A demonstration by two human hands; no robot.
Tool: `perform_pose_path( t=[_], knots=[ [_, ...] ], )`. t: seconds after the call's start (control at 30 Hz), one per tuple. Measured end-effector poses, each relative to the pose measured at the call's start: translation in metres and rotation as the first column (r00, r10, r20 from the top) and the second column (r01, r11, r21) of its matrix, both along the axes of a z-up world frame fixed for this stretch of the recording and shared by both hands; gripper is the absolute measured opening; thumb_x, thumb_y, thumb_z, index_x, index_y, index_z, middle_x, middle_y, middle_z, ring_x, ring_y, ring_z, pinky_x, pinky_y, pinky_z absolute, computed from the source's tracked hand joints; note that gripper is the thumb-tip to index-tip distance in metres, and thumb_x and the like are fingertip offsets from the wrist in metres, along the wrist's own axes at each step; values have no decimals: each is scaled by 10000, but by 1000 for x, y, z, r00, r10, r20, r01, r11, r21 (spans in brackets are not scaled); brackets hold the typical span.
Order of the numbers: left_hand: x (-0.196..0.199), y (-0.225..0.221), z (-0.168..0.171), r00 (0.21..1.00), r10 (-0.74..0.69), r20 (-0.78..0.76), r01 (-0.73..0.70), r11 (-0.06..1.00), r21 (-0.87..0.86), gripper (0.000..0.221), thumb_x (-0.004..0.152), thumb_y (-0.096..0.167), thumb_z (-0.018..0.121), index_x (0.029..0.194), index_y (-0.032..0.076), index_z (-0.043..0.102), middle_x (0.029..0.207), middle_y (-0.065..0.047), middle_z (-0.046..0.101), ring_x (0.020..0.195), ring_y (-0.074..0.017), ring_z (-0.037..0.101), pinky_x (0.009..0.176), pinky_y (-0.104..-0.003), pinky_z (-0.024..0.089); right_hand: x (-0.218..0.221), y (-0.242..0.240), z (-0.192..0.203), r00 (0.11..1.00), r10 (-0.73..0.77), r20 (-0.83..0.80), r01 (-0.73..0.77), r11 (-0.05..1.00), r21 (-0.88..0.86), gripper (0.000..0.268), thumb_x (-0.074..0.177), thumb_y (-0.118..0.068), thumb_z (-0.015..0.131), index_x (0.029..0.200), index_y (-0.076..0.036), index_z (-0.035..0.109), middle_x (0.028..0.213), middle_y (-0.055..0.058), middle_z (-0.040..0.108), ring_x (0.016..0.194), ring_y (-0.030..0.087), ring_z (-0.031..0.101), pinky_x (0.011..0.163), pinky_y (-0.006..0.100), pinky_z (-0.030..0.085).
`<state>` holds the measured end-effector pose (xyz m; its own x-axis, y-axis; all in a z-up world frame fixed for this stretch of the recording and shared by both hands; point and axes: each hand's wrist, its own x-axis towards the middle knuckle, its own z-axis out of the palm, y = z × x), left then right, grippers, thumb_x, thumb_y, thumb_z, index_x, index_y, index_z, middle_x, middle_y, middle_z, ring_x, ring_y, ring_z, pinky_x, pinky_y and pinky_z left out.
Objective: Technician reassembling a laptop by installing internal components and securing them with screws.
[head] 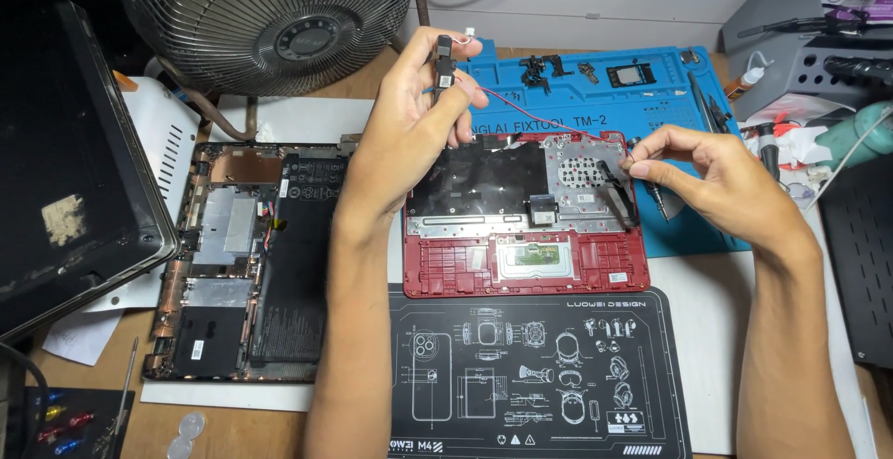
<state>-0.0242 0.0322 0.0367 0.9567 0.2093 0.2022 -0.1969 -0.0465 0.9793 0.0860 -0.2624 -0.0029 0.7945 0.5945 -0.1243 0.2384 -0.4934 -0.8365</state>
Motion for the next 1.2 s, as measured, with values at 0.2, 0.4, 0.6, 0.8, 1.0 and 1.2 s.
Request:
perform_pose_path(
  t=[0.2,0.4,0.6,0.8,1.0,1.2],
  knots=[
    [2,0,-1,1000,1,-4,-1,1000,11,177,945,104,524,1117,145,523,1235,-60,630,598,-64,549,594,-206,444,-2,1,1,1000,1,-10,-1,997,78,94,996,-109,671,987,-15,683,992,51,666,690,114,510,502,266,497],
    [3,0,-3,999,-29,15,28,999,34,125,988,142,494,1104,121,536,1189,-62,627,610,-63,544,597,-212,460,-2,-1,-1,999,-6,-46,11,994,104,115,999,-130,666,1089,-58,666,1011,36,698,887,89,593,603,241,455],
    [4,1,-5,999,-27,32,26,999,42,150,990,159,509,1116,91,556,1232,-70,609,635,-105,607,605,-228,534,2,-7,-5,999,21,42,-28,986,162,83,1030,-117,645,1066,-42,642,928,60,689,869,112,631,786,234,480],
    [4,2,-6,1000,-29,-3,29,999,39,193,1012,233,492,1090,96,603,1219,-61,632,749,-117,639,645,-223,538,-1,-5,-1,999,0,38,-8,978,209,88,1053,-119,633,1032,-33,628,827,75,639,780,135,614,759,249,494],
    [6,4,-12,998,32,-58,-22,985,171,272,993,223,504,1156,73,661,1221,-64,633,649,-132,664,627,-220,611,-3,-4,2,992,-96,78,86,989,119,127,1071,-162,639,980,-75,625,785,24,515,684,95,441,533,238,339],
    [7,1,-16,996,61,-57,-35,924,380,299,1032,315,432,1209,191,638,728,26,398,545,-87,460,560,-230,476,0,-8,0,991,-54,120,39,992,123,135,1086,-179,628,994,-80,626,781,-10,492,692,79,398,623,226,342]
  ],
)
